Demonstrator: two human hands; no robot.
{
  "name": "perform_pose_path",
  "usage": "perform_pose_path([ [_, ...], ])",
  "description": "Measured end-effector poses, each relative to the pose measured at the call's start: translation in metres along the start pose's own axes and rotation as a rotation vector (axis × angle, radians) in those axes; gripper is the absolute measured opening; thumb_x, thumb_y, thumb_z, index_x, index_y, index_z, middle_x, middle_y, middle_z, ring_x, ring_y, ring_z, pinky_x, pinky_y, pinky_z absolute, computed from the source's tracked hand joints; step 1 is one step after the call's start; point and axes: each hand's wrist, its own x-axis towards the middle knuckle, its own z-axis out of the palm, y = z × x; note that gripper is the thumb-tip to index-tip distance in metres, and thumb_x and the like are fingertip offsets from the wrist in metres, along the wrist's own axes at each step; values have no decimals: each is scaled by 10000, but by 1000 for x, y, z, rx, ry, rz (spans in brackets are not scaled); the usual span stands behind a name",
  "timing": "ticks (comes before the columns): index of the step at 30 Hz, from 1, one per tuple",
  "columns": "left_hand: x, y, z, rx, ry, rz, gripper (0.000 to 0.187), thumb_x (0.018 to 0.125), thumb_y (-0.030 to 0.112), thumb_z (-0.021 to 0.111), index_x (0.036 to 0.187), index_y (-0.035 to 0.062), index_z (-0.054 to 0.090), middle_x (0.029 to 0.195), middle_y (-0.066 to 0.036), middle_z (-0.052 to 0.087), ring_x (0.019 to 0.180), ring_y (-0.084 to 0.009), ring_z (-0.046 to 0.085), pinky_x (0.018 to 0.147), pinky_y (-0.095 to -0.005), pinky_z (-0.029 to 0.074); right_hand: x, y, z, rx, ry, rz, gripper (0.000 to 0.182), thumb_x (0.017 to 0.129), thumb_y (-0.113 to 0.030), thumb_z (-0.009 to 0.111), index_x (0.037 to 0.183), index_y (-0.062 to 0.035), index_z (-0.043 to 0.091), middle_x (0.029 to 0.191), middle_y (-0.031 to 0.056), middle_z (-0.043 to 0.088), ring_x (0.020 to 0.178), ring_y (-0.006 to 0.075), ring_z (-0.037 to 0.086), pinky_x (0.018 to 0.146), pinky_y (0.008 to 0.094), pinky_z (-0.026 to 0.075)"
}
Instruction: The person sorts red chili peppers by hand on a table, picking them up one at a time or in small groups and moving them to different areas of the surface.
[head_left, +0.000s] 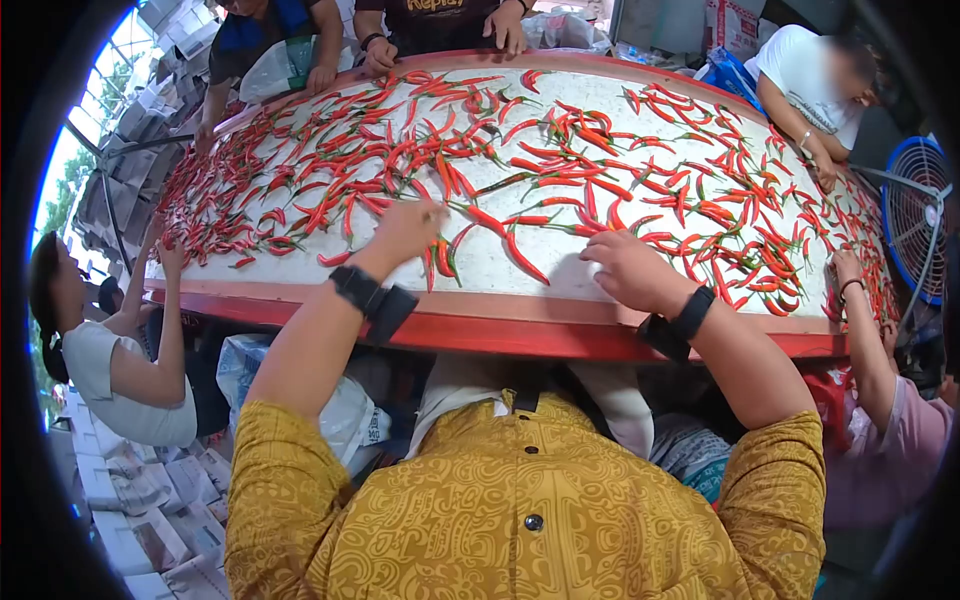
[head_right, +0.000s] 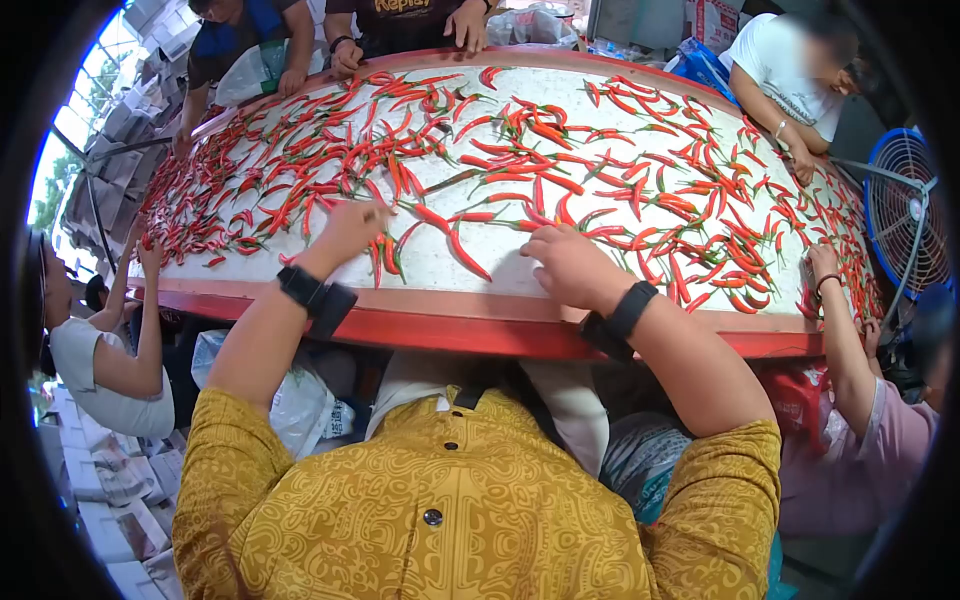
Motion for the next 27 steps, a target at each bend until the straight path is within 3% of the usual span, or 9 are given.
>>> perform_pose_path([
  [1, -13, 13, -1, 3, -340, 41, 186, 878, 167, 541, 981, 56, 649, 839, -179, 618, 806, -339, 603, 733, -411, 477, -4, -1, -11, 68, -41, 56, 251, 831, -132, 548, 1056, -51, 626, 1075, 150, 612, 962, 313, 584, 861, 389, 471],
  [7, -45, 14, 26, 168, -263, 162, 226, 883, 230, 529, 893, 30, 633, 872, -191, 627, 840, -358, 610, 729, -449, 470, -47, 14, -27, 179, -471, 179, 210, 815, -174, 570, 945, -30, 648, 838, 149, 647, 777, 323, 622, 741, 407, 487],
  [8, -45, 20, 28, 51, -118, -58, 238, 900, 225, 521, 893, 9, 619, 893, -186, 618, 858, -363, 597, 748, -445, 462, -52, 20, -25, 203, -457, 226, 213, 813, -174, 564, 949, -31, 643, 842, 146, 645, 790, 323, 616, 739, 402, 488],
  [12, -25, 39, 38, -66, 135, 0, 244, 929, 208, 491, 903, -5, 609, 903, -198, 597, 914, -366, 563, 788, -444, 444, -80, 38, -28, -32, 181, -72, 216, 818, -170, 537, 946, -30, 640, 837, 170, 645, 803, 350, 614, 739, 433, 482],
  [13, -22, 52, 38, -71, 136, 6, 244, 929, 208, 491, 903, -5, 609, 903, -198, 597, 914, -366, 563, 788, -444, 444, -87, 36, -36, -37, 182, -67, 216, 818, -170, 537, 946, -30, 640, 837, 170, 645, 803, 350, 614, 739, 433, 482],
  [15, -21, 86, 43, -15, 245, 64, 229, 925, 200, 501, 901, 2, 613, 873, -189, 605, 873, -366, 578, 753, -443, 453, -104, 31, -52, 158, -149, 181, 207, 823, -173, 533, 929, -37, 646, 843, 169, 647, 802, 341, 617, 737, 426, 485],
  [20, -20, 180, 69, -303, -414, 235, 237, 897, 223, 523, 947, 33, 657, 871, -183, 648, 829, -352, 612, 746, -410, 486, -135, 57, -52, 162, -310, 221, 203, 805, -161, 532, 915, -42, 654, 861, 164, 647, 837, 337, 615, 762, 414, 486],
  [24, -10, 227, 117, -277, -385, 462, 246, 887, 244, 531, 980, 57, 661, 892, -175, 641, 862, -340, 604, 770, -416, 477, -148, 97, -52, -119, -72, 106, 258, 791, -134, 593, 1026, -26, 611, 1106, 157, 567, 1057, 340, 509, 925, 423, 421],
  [27, 0, 247, 130, -233, -331, 441, 232, 883, 239, 534, 1002, 87, 663, 918, -156, 625, 903, -331, 586, 782, -416, 470, -160, 99, -69, 11, 72, 107, 258, 802, -141, 590, 1034, -31, 614, 1069, 162, 583, 1010, 335, 539, 897, 412, 441],
])
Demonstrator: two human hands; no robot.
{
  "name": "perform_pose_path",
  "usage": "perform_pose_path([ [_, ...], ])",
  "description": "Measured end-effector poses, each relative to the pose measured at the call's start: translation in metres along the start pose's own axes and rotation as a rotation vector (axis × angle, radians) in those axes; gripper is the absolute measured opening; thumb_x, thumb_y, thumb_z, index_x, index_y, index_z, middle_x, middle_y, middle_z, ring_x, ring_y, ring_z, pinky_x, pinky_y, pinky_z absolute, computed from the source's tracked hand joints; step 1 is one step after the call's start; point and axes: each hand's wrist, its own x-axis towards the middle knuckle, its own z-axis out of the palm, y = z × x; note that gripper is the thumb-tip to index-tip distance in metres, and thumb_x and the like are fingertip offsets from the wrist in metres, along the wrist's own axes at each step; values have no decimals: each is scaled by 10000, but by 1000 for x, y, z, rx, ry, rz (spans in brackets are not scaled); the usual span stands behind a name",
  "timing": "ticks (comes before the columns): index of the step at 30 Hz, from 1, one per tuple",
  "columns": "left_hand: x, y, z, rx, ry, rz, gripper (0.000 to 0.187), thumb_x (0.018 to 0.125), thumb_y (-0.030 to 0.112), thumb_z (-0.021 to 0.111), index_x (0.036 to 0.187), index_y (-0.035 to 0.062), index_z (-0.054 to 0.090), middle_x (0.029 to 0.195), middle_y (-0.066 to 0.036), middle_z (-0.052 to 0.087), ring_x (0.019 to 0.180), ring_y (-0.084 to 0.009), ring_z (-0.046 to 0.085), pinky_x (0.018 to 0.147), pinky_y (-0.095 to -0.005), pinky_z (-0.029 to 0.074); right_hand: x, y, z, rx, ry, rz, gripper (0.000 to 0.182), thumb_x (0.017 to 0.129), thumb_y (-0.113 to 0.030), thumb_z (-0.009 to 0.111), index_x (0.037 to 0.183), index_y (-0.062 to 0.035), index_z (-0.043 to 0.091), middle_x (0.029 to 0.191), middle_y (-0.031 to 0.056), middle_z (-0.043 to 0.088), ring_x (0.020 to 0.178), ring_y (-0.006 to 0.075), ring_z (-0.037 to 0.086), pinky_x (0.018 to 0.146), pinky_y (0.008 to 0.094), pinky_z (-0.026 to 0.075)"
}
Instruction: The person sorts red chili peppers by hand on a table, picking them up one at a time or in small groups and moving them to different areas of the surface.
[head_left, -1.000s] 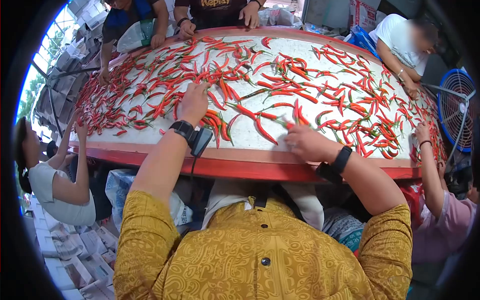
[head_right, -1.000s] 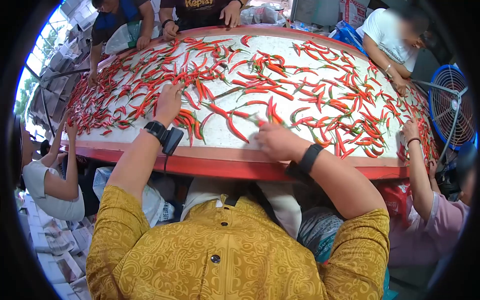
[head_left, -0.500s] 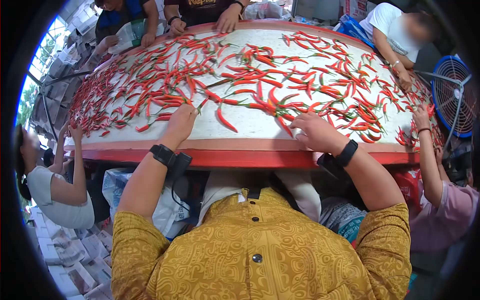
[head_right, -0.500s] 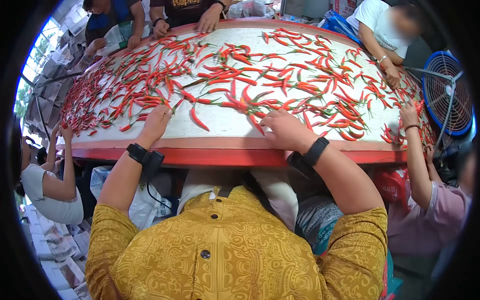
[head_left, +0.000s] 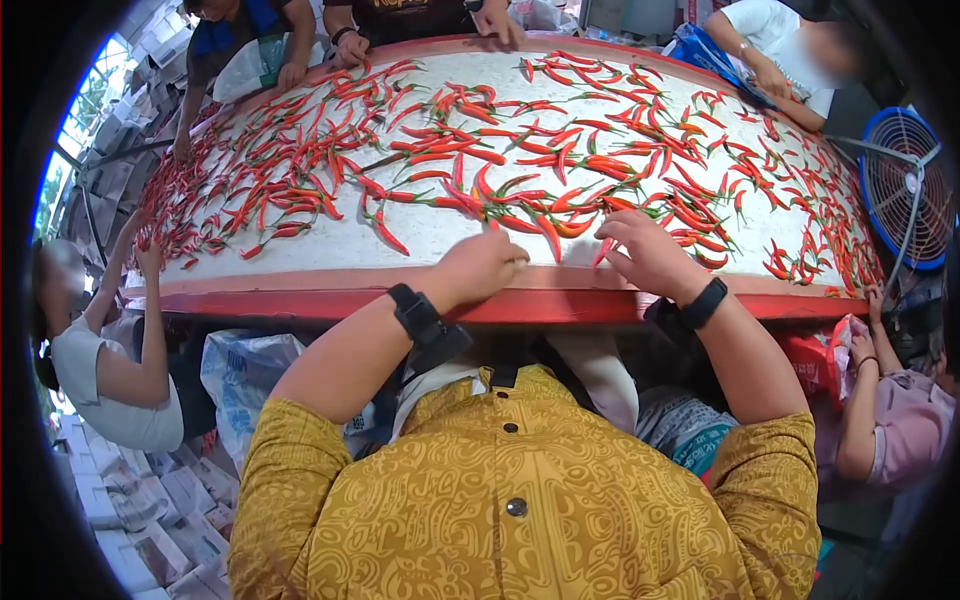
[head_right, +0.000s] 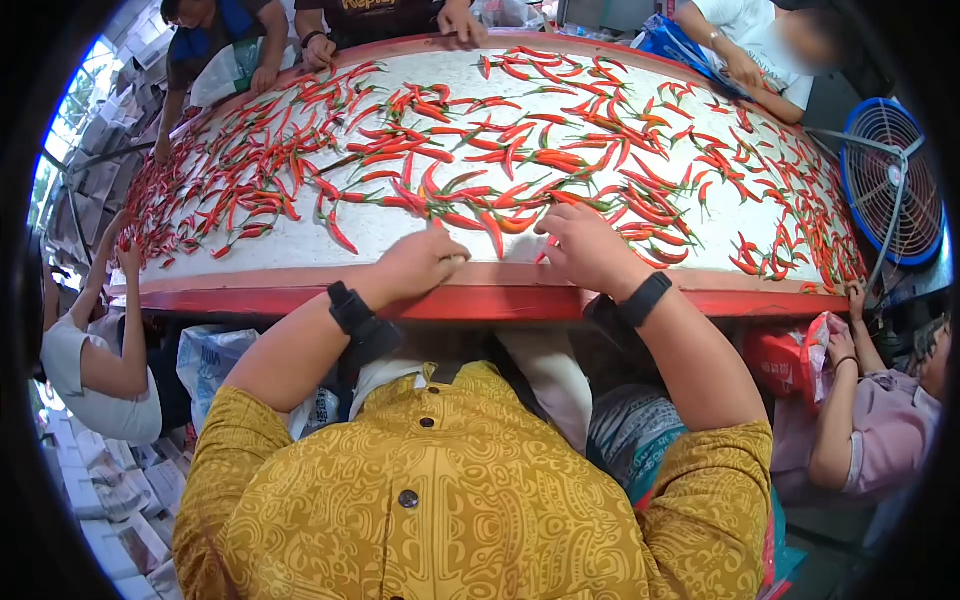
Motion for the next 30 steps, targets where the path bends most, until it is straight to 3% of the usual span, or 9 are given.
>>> perform_pose_path([
  [5, 14, 0, -14, 116, 399, -169, 192, 840, 172, 602, 996, 81, 666, 914, -135, 621, 869, -309, 599, 763, -392, 480, -27, 5, -11, 43, -419, 173, 195, 805, -140, 564, 948, -23, 628, 930, 139, 607, 916, 325, 573, 816, 415, 469],
  [6, 16, -4, -22, 95, 529, -223, 187, 831, 162, 606, 987, 79, 668, 918, -131, 622, 862, -311, 601, 759, -392, 482, -35, 16, -5, 52, -420, 171, 195, 805, -140, 564, 948, -23, 628, 930, 139, 607, 916, 325, 573, 816, 415, 469],
  [8, 22, -33, -38, 249, 608, -173, 176, 818, 148, 613, 963, 72, 675, 911, -123, 628, 857, -313, 606, 755, -386, 486, -50, 33, 1, -138, -49, 90, 209, 804, -151, 569, 967, -32, 624, 987, 126, 602, 974, 319, 542, 863, 401, 455],
  [10, 26, -50, -46, 261, 560, -150, 175, 812, 137, 609, 959, 76, 683, 925, -125, 634, 867, -312, 607, 765, -395, 485, -57, 42, -3, -117, -53, 72, 226, 802, -150, 573, 991, -34, 620, 1033, 118, 595, 1009, 316, 515, 901, 395, 439],
  [12, 30, -59, -47, 355, 247, -352, 185, 809, 122, 605, 969, 88, 691, 947, -132, 636, 871, -316, 607, 783, -408, 482, -65, 41, -10, 5, -82, 22, 229, 800, -138, 576, 998, -32, 621, 1026, 126, 596, 1004, 315, 523, 903, 400, 439],
  [17, 27, -52, -56, 392, 85, -257, 299, 761, 51, 644, 1053, 110, 672, 951, -123, 630, 927, -315, 586, 825, -412, 465, -83, 54, -23, 17, -95, -3, 213, 801, -130, 579, 986, -35, 627, 1027, 129, 597, 1011, 312, 528, 897, 400, 442],
  [21, 34, -44, -61, 568, -3, -163, 186, 787, 68, 611, 961, 81, 676, 891, -133, 600, 885, -302, 602, 787, -405, 479, -89, 66, -34, 38, -235, 74, 248, 805, -129, 609, 1032, -29, 617, 1104, 138, 575, 1074, 322, 518, 928, 397, 435],
  [26, 45, -37, -57, 557, 22, -203, 140, 738, 66, 654, 865, 21, 620, 880, -122, 590, 868, -324, 589, 763, -417, 477, -82, 95, -39, 43, -293, 45, 264, 805, -143, 612, 1047, -36, 619, 1101, 144, 577, 1071, 317, 522, 915, 393, 440],
  [30, 61, -24, -58, 514, 263, -271, 138, 736, 90, 639, 850, 33, 584, 834, -158, 608, 815, -345, 600, 722, -427, 474, -92, 111, -56, -198, 146, -119, 280, 802, -140, 616, 1060, -32, 623, 1012, 155, 616, 1000, 313, 570, 862, 389, 460],
])
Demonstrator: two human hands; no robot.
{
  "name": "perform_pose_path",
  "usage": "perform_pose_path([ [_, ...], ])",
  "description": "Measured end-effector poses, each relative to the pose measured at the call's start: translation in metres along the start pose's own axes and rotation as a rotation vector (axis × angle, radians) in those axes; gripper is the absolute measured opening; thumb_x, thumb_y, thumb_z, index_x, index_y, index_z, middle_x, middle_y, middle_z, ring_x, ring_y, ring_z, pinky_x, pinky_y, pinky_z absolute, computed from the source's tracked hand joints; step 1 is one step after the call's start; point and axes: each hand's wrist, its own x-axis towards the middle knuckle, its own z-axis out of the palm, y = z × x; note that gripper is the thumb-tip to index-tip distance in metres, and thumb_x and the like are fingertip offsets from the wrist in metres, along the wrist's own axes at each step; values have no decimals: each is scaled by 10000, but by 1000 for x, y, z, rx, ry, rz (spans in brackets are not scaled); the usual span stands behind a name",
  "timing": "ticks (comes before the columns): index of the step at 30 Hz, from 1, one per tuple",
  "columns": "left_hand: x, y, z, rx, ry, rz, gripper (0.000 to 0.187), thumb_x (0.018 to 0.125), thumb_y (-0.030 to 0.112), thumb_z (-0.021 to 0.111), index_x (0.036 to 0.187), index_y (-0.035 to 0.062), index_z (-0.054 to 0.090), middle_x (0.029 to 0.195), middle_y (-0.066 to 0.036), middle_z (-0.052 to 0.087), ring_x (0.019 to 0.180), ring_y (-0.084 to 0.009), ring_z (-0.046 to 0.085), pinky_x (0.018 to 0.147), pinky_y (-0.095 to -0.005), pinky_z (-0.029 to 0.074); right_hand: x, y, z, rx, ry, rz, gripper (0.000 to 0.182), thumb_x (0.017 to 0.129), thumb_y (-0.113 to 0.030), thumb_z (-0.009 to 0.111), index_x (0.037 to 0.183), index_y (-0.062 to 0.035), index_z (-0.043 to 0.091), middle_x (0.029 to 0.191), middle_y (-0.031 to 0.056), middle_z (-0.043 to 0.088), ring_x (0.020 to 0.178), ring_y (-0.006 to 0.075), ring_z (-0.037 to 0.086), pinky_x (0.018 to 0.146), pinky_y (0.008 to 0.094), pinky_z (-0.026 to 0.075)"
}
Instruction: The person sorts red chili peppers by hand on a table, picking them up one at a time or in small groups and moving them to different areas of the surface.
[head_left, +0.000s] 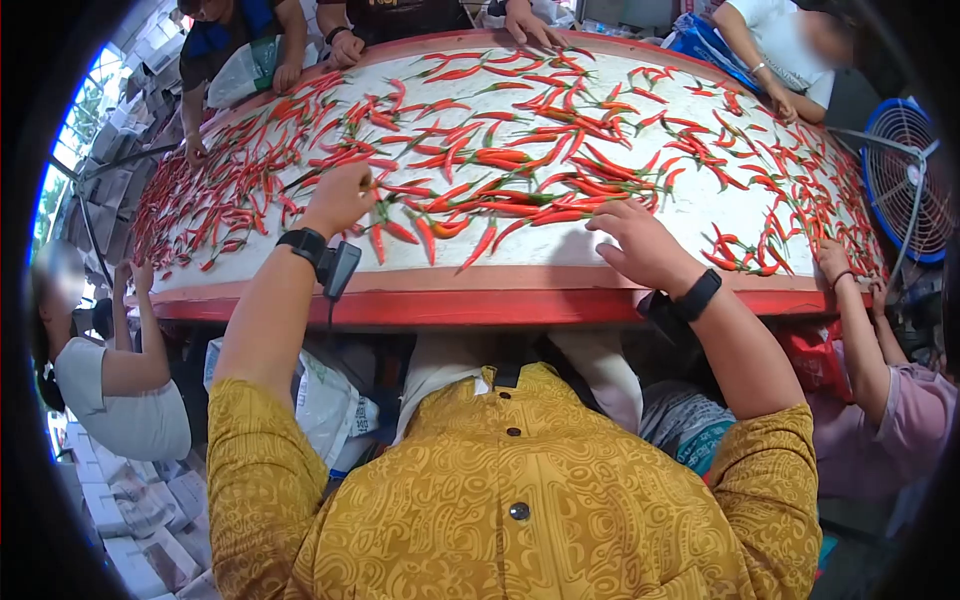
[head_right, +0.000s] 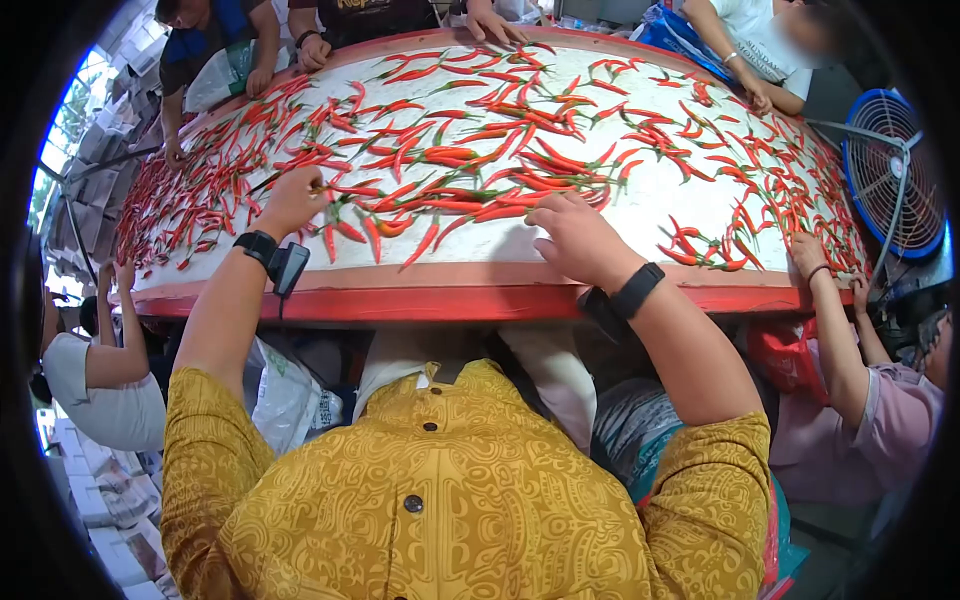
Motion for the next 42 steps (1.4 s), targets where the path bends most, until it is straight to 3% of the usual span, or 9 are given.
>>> perform_pose_path([
  [4, 11, 24, -7, -200, 348, -249, 191, 762, 118, 603, 924, 22, 634, 799, -175, 640, 719, -335, 619, 651, -378, 487, -21, 4, -21, 320, -451, 244, 257, 820, -208, 588, 993, -27, 646, 903, 166, 650, 863, 335, 618, 790, 408, 489],
  [6, 10, 47, -17, -527, 85, -468, 219, 780, 129, 602, 965, 33, 668, 760, -143, 650, 730, -269, 647, 661, -355, 491, -35, 18, -18, 300, -572, 259, 265, 823, -210, 582, 1008, -30, 642, 921, 159, 644, 893, 329, 610, 808, 401, 482],
  [11, -14, 126, 0, -544, -789, -52, 325, 857, 328, 603, 988, 38, 665, 761, -102, 666, 670, -204, 626, 645, -352, 499, -63, 61, -24, 79, -163, 255, 264, 815, -176, 591, 1028, -26, 631, 974, 155, 625, 938, 308, 589, 849, 382, 465],
  [22, 17, 157, 35, -351, 123, -339, 322, 909, 327, 548, 1037, 56, 664, 755, -151, 654, 662, -285, 623, 604, -379, 458, -138, 104, -85, 320, -568, 643, 224, 805, -174, 601, 952, -16, 659, 887, 185, 655, 827, 321, 625, 761, 391, 492],
  [28, 46, 257, 45, -883, -343, -288, 324, 902, 336, 570, 996, 47, 680, 720, -123, 650, 621, -196, 597, 604, -341, 460, -168, 148, -72, -1, 26, 225, 309, 766, -134, 601, 1065, -61, 608, 1194, 154, 552, 1118, 330, 503, 895, 404, 450],
  [31, 49, 303, 69, -962, -525, -150, 258, 873, 280, 595, 955, 52, 685, 737, -135, 652, 644, -239, 611, 634, -358, 474, -164, 144, -102, 191, -207, 448, 212, 791, -142, 595, 964, -30, 643, 1023, 166, 628, 954, 325, 579, 831, 402, 474],
  [37, 77, 356, 76, -581, -316, 39, 202, 830, 232, 614, 911, 63, 689, 765, -173, 646, 730, -344, 621, 676, -401, 487, -211, 197, -95, 99, -519, 591, 160, 790, -142, 606, 887, -23, 652, 863, 152, 652, 850, 309, 612, 796, 396, 482],
  [39, 89, 379, 79, -572, -252, 18, 202, 833, 236, 615, 889, 57, 689, 756, -174, 646, 731, -342, 623, 681, -401, 488, -225, 218, -88, -25, -34, 249, 202, 777, -145, 593, 929, -32, 660, 937, 150, 640, 968, 301, 575, 848, 383, 464],
  [42, 108, 413, 93, -580, -160, 102, 181, 840, 212, 604, 924, 74, 684, 834, -154, 656, 803, -320, 628, 707, -400, 494, -228, 225, -99, 124, 2, 282, 240, 751, -125, 638, 976, -42, 633, 969, 120, 624, 1028, 305, 547, 875, 380, 444],
])
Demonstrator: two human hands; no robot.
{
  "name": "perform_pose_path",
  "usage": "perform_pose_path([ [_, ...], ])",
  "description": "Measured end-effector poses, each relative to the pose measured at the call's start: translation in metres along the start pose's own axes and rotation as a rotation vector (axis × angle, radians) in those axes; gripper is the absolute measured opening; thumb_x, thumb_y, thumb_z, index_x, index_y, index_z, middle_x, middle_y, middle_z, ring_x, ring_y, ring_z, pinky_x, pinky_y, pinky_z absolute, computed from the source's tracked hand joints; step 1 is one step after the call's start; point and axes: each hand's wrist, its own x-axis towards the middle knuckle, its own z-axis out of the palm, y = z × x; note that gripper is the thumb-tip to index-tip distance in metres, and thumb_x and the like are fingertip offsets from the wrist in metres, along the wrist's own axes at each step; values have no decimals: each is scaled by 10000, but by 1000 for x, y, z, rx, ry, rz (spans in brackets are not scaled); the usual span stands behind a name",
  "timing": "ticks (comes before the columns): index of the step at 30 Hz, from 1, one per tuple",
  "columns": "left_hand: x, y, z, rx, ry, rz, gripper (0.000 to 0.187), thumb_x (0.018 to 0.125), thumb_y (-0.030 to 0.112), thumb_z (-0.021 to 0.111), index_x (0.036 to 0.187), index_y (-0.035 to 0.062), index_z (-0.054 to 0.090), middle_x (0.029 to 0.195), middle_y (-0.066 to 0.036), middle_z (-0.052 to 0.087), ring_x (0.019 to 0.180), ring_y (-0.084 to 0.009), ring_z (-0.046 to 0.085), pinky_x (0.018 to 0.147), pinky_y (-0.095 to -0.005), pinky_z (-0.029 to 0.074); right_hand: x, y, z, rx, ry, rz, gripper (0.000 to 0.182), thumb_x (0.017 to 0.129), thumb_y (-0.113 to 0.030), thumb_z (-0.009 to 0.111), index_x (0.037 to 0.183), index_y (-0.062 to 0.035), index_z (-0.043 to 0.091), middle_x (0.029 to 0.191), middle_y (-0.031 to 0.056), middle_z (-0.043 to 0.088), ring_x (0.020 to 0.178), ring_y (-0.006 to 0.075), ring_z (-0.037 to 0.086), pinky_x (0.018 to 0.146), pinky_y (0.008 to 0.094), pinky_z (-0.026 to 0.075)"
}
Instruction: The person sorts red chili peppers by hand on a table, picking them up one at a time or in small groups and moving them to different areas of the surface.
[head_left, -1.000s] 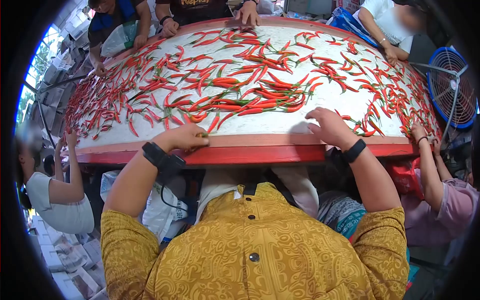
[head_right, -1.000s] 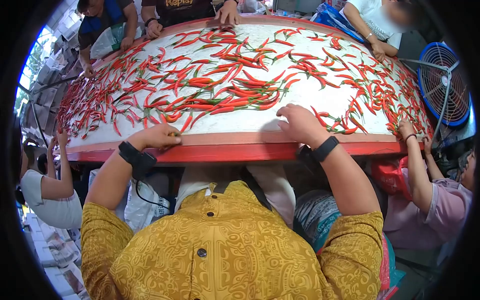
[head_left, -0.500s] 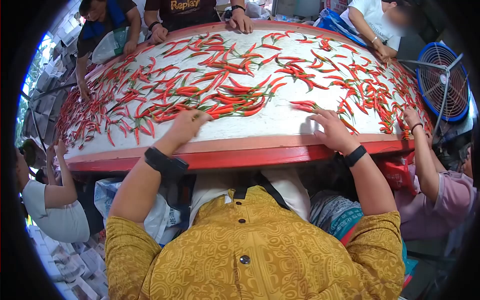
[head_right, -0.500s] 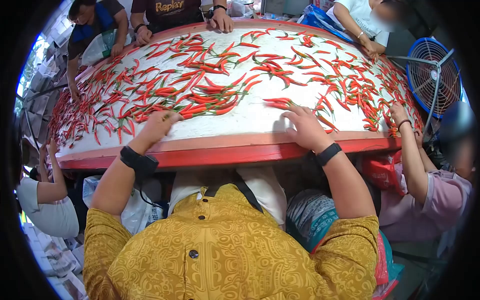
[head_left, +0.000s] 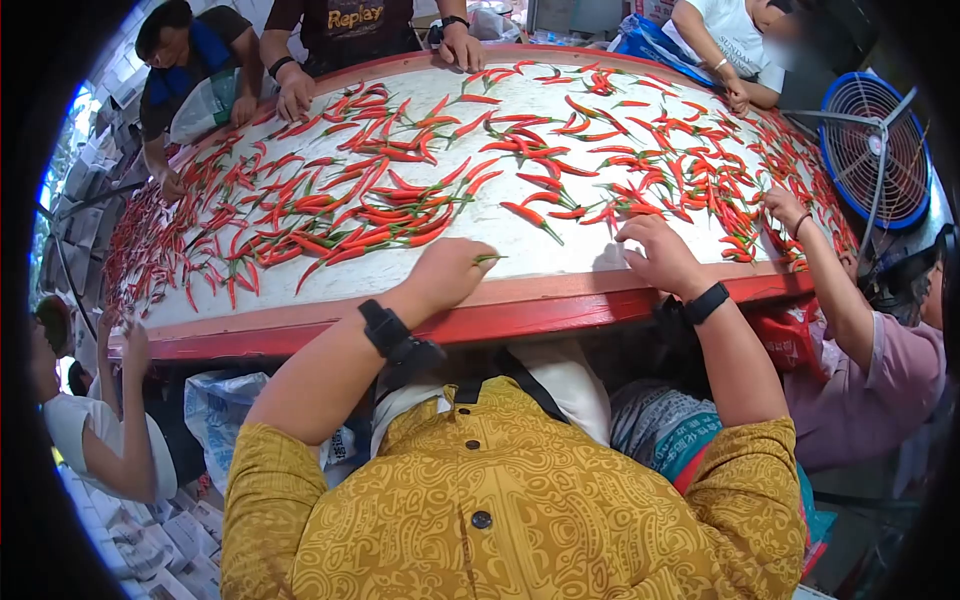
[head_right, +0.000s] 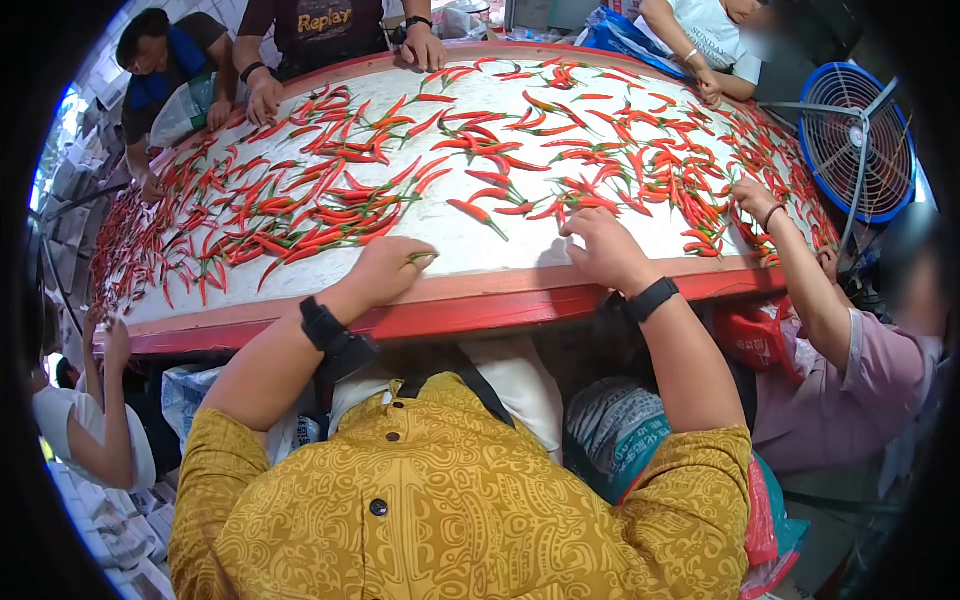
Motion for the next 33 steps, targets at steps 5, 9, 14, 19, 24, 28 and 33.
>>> perform_pose_path([
  [5, 49, 27, 42, 82, 121, 234, 261, 843, 121, 585, 1102, 106, 616, 1146, -100, 584, 1008, -294, 586, 824, -387, 490, 1, 5, -34, -16, -459, 476, 210, 743, -121, 620, 930, -31, 654, 948, 124, 641, 993, 295, 564, 858, 379, 456],
  [9, 67, 31, 55, 222, 74, 135, 230, 851, 135, 577, 1075, 120, 627, 1084, -91, 589, 979, -296, 589, 817, -395, 491, -24, 46, -28, -167, -353, 322, 298, 744, -134, 633, 1030, -48, 631, 1084, 138, 605, 1059, 322, 536, 903, 389, 447],
  [14, 95, 24, 27, 274, 250, 31, 179, 853, 174, 553, 955, 113, 686, 930, -131, 606, 887, -307, 599, 759, -420, 494, -40, 61, -27, -90, 58, 145, 388, 747, -105, 644, 1128, -64, 587, 1234, 167, 519, 1156, 365, 460, 985, 421, 402],
  [19, 148, -13, -16, 356, 355, -248, 221, 808, 247, 646, 946, 81, 696, 891, -183, 658, 869, -348, 622, 789, -427, 488, -73, 53, -2, 18, 98, 73, 347, 768, -135, 655, 1092, -36, 583, 1234, 175, 518, 1137, 363, 464, 975, 428, 403],
  [24, 199, -51, -16, 446, 354, -349, 279, 798, 288, 663, 997, 98, 703, 899, -171, 675, 871, -315, 648, 786, -394, 496, -83, 65, -12, -4, 172, 71, 250, 779, -122, 632, 1005, -22, 592, 1080, 147, 589, 1009, 339, 531, 886, 424, 434],
  [28, 232, -64, -2, 467, 171, -408, 323, 795, 292, 672, 1001, 43, 676, 945, -191, 661, 916, -342, 623, 818, -429, 481, -88, 82, -25, 41, 145, 60, 218, 765, -123, 643, 957, -29, 599, 1030, 128, 594, 977, 324, 539, 860, 419, 445],
  [33, 252, -66, 8, 470, 178, -442, 291, 821, 264, 648, 996, 31, 662, 977, -197, 656, 950, -352, 617, 834, -441, 483, -100, 104, -35, 14, 143, 49, 211, 759, -127, 649, 942, -35, 599, 1019, 117, 594, 965, 310, 539, 847, 415, 446],
])
